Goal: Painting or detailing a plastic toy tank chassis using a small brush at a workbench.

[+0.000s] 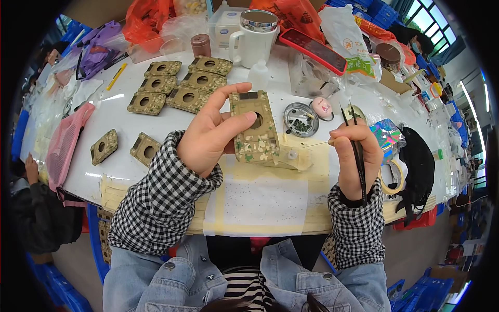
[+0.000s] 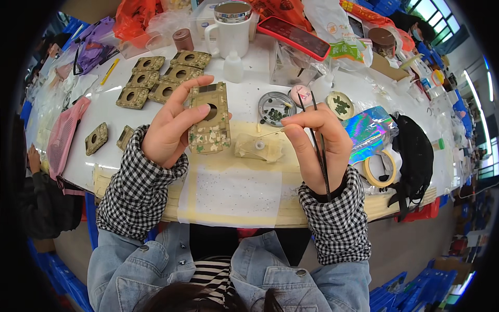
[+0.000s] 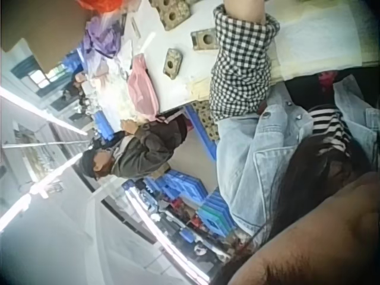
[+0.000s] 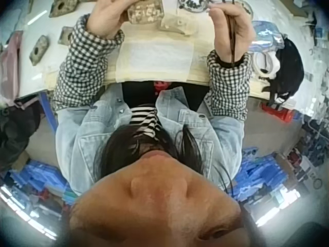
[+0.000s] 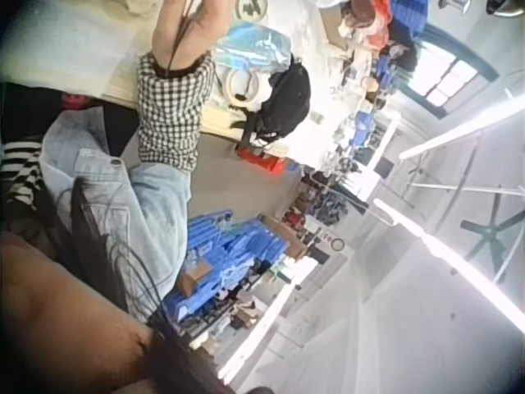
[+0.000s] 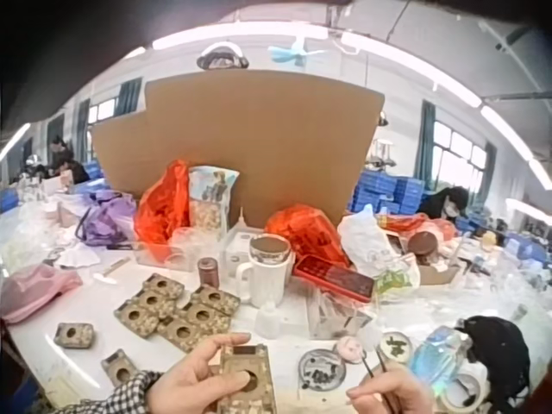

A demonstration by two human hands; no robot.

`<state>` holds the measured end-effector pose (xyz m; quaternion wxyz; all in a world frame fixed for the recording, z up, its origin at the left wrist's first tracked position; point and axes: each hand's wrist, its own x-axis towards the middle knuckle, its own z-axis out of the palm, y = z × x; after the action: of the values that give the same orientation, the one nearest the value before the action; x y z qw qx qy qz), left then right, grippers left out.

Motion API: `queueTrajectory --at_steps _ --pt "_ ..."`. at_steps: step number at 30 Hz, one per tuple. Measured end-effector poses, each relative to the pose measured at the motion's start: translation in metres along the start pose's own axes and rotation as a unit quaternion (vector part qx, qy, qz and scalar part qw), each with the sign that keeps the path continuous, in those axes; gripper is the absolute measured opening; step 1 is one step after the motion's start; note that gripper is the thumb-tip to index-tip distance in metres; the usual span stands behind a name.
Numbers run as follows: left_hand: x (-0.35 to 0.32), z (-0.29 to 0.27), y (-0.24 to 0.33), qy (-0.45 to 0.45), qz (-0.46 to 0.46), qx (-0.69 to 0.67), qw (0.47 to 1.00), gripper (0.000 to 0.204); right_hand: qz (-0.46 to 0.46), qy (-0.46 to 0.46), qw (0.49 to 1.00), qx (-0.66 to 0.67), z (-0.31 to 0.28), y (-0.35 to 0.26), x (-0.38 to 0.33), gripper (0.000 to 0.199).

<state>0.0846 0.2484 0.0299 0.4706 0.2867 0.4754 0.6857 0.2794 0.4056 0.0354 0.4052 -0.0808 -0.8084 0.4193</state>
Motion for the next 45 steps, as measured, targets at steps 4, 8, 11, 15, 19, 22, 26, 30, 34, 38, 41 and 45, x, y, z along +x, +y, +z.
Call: queueTrajectory --at_steps 4,8,11,15,19,22,26,30,34,38,41,45 --pt "0.0 0.001 -0.002 -0.003 -0.022 0.016 1.0 0.05 -0.001 0.0 1.0 0.01 0.0 0.002 0.0 0.008" --pt "0.0 0.002 -0.005 -0.008 -0.023 0.012 1.0 0.05 -0.013 0.0 1.0 -0.007 -0.001 0.0 0.001 0.007" --pt "-0.001 0.003 -0.003 0.002 -0.025 0.01 1.0 0.049 -0.045 -0.018 0.995 -0.093 0.0 -0.002 0.006 0.006" --pt "0.0 0.003 -0.004 0.014 -0.018 0.01 1.0 0.047 -0.085 -0.035 0.977 -0.193 0.011 -0.002 0.008 0.01" --pt "-0.001 0.003 -0.004 0.016 -0.017 0.015 1.0 0.046 -0.091 -0.083 0.967 -0.223 0.013 0.003 0.007 0.013" --pt "0.0 0.003 -0.005 0.015 -0.02 0.015 1.0 0.047 -0.087 -0.079 0.969 -0.217 0.014 0.001 0.005 0.013" --pt "-0.002 0.004 -0.003 0.008 -0.026 0.001 1.0 0.047 -0.101 0.019 0.984 -0.147 0.005 -0.016 0.006 0.01" --pt "-0.003 0.008 -0.004 -0.011 -0.051 -0.009 0.999 0.047 -0.108 0.016 0.993 -0.035 0.003 -0.019 0.0 0.013" --pt "-0.006 0.011 -0.007 -0.034 -0.068 -0.032 0.997 0.046 -0.103 -0.031 0.994 0.002 0.014 -0.023 -0.002 0.014" --pt "-0.009 0.014 -0.007 -0.047 -0.089 -0.039 0.994 0.046 -0.063 -0.034 0.995 0.065 0.03 -0.018 -0.007 0.009" --pt "-0.009 0.014 -0.009 -0.051 -0.09 -0.037 0.994 0.045 -0.054 -0.026 0.995 0.081 0.035 -0.017 -0.008 0.006" --pt "-0.007 0.014 -0.01 -0.055 -0.089 -0.039 0.994 0.045 -0.05 -0.02 0.996 0.076 0.034 -0.018 -0.008 0.006"
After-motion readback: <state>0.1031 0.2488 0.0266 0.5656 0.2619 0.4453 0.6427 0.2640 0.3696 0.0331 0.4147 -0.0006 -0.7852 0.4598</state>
